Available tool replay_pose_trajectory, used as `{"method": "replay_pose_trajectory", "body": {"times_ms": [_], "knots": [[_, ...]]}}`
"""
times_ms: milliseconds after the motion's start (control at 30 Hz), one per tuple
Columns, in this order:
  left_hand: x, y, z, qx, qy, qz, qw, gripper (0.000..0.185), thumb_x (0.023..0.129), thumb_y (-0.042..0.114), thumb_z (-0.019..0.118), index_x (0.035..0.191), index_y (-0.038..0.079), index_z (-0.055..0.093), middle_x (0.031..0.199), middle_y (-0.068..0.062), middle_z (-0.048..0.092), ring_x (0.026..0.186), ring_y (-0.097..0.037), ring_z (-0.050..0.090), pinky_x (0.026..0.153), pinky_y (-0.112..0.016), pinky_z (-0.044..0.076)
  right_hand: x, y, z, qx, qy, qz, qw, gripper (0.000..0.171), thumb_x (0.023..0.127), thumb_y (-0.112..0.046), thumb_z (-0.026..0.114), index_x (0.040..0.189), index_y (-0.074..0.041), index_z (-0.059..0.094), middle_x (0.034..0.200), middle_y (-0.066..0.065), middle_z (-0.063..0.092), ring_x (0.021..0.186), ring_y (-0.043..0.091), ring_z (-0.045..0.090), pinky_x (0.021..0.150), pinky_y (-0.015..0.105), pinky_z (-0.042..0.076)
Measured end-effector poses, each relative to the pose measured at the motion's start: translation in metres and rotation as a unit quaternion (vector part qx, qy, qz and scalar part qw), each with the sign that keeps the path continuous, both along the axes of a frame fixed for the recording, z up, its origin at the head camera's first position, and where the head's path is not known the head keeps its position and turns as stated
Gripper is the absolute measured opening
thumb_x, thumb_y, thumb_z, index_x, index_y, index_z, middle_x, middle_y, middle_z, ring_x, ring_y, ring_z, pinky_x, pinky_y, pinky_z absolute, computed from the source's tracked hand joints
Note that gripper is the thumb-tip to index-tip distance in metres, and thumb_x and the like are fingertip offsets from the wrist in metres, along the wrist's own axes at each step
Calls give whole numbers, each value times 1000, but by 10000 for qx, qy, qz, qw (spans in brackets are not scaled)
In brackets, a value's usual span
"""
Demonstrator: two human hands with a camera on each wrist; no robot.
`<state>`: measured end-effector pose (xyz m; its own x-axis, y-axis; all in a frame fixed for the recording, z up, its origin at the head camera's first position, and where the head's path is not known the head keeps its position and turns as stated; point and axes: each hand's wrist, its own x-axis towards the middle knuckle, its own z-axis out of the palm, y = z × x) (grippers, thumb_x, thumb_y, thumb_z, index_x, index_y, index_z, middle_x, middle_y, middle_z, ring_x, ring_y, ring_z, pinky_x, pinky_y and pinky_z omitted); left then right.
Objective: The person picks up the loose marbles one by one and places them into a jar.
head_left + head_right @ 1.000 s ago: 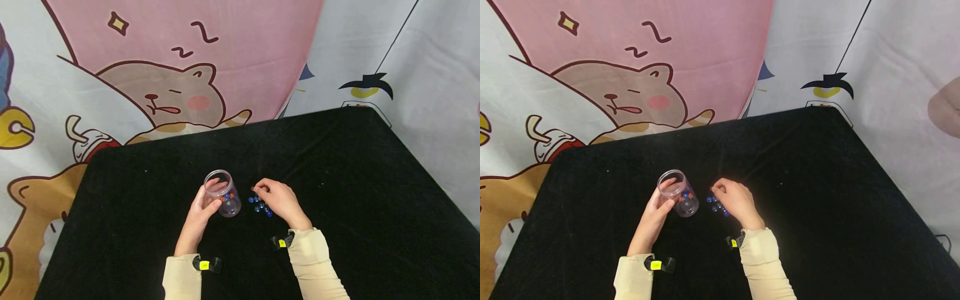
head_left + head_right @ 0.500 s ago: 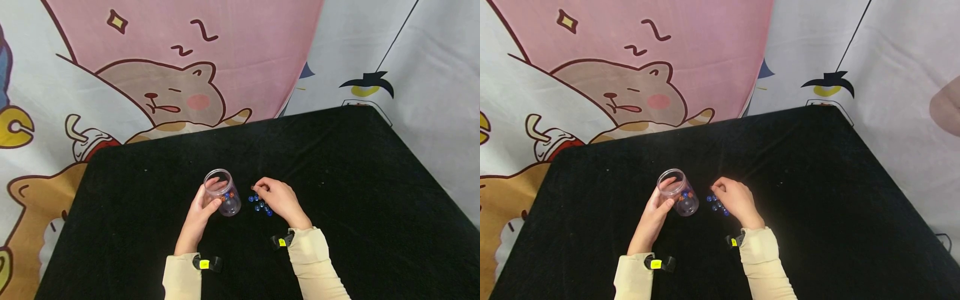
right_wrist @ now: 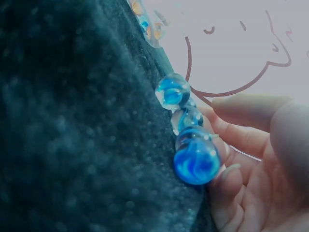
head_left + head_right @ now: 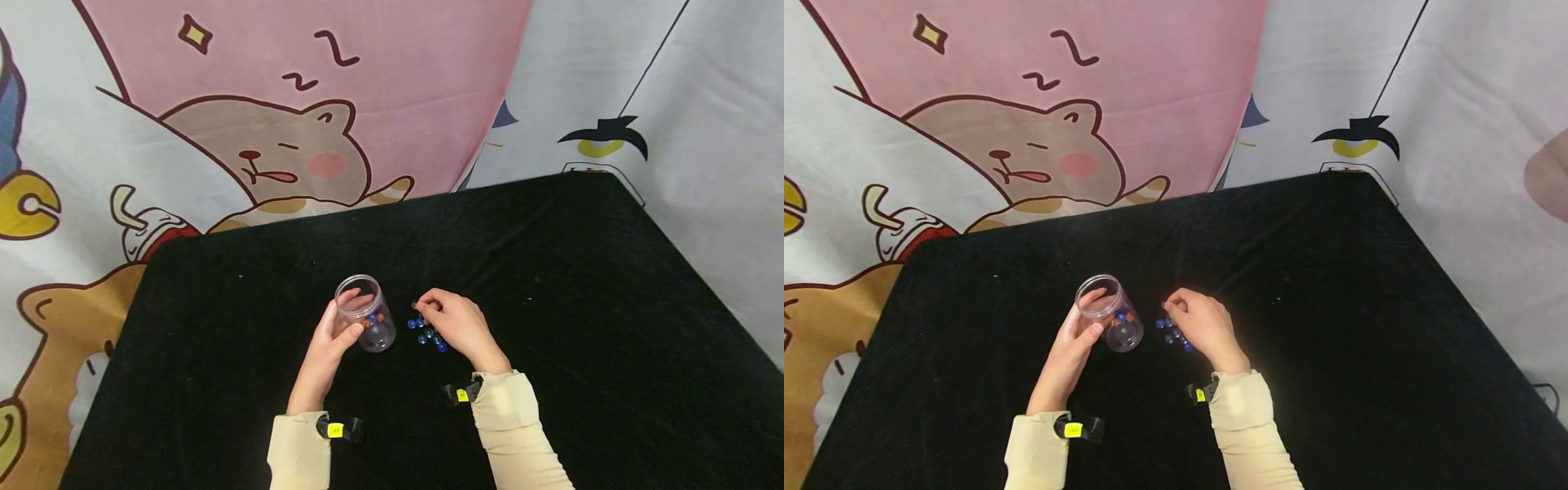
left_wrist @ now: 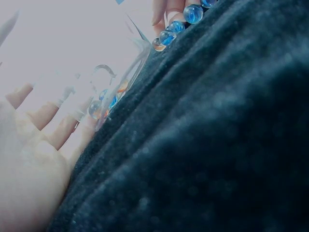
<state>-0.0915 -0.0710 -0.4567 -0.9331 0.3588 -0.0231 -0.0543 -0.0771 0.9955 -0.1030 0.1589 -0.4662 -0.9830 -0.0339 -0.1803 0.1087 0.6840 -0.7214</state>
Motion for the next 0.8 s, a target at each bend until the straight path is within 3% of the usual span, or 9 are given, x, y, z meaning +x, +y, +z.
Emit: {"method": "replay_pose_trajectory", "body": {"times_ms": [267,600,800], "knots": [[0,-1,-2,70,82,-6,9999,48,90,7,49,135,14,33,133,-5,45,119,-22,43,96,-48,32,0,0,-2,-37,95,-22,9999,15,89,-35,50,87,-24,61,69,-7,55,56,14,50,52,31,39],[-5,-3,-19,197,190,-11,9996,49,89,14,52,134,17,35,132,-5,45,119,-23,43,96,-48,32,0,1,-3,-61,146,-27,9999,15,89,-35,50,86,-25,61,69,-7,56,56,14,50,52,31,39],[-4,-4,-19,260,232,-30,9994,49,88,12,52,134,16,35,132,-6,45,119,-24,43,96,-48,32,1,0,-3,-66,108,-23,9999,16,89,-36,50,87,-24,61,69,-7,55,56,14,50,52,31,39]]}}
